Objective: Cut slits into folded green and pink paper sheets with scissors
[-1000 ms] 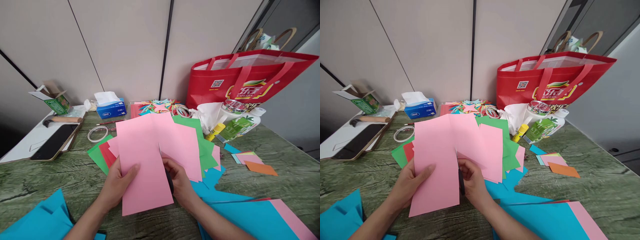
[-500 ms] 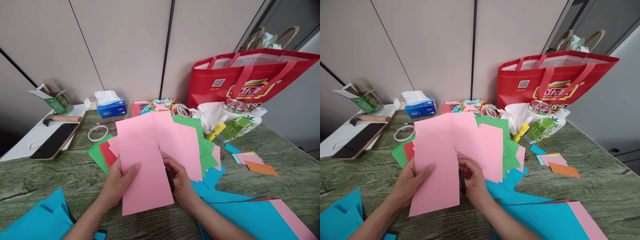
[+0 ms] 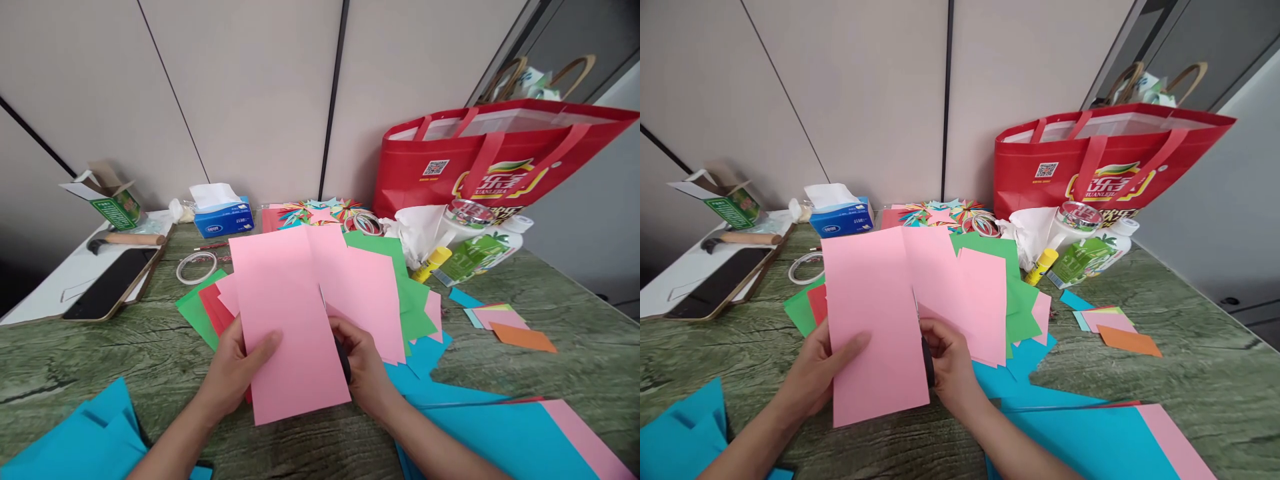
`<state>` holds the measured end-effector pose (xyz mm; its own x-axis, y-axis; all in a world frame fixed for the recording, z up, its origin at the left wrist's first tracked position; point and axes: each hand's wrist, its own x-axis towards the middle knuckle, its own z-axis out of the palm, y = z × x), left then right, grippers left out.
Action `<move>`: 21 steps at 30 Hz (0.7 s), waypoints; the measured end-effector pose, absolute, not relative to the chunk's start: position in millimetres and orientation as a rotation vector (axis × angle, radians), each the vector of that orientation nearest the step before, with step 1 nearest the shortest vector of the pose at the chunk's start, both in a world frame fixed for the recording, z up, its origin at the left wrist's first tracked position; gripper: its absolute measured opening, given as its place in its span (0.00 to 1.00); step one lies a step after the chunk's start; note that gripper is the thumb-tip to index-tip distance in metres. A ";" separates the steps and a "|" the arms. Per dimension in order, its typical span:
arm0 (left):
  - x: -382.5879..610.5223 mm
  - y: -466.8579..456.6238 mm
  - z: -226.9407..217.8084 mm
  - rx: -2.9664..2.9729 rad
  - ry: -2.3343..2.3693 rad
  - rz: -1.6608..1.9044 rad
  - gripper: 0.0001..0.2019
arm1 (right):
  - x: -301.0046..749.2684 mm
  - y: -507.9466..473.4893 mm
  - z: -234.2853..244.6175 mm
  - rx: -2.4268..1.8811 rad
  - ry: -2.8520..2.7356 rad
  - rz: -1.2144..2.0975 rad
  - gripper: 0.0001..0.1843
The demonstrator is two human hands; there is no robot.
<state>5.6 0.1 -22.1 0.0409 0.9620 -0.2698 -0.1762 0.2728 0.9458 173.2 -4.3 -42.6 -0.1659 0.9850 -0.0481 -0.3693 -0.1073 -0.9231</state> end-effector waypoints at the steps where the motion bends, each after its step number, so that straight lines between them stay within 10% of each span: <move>1: 4.9 0.5 -22.5 0.865 1.166 1.090 0.13 | 173.3 -4.6 -42.9 -0.893 -0.981 1.543 0.16; 21: 3.4 2.9 -11.5 0.729 1.246 0.939 0.12 | 172.0 -3.6 -45.9 -0.836 -1.107 1.493 0.18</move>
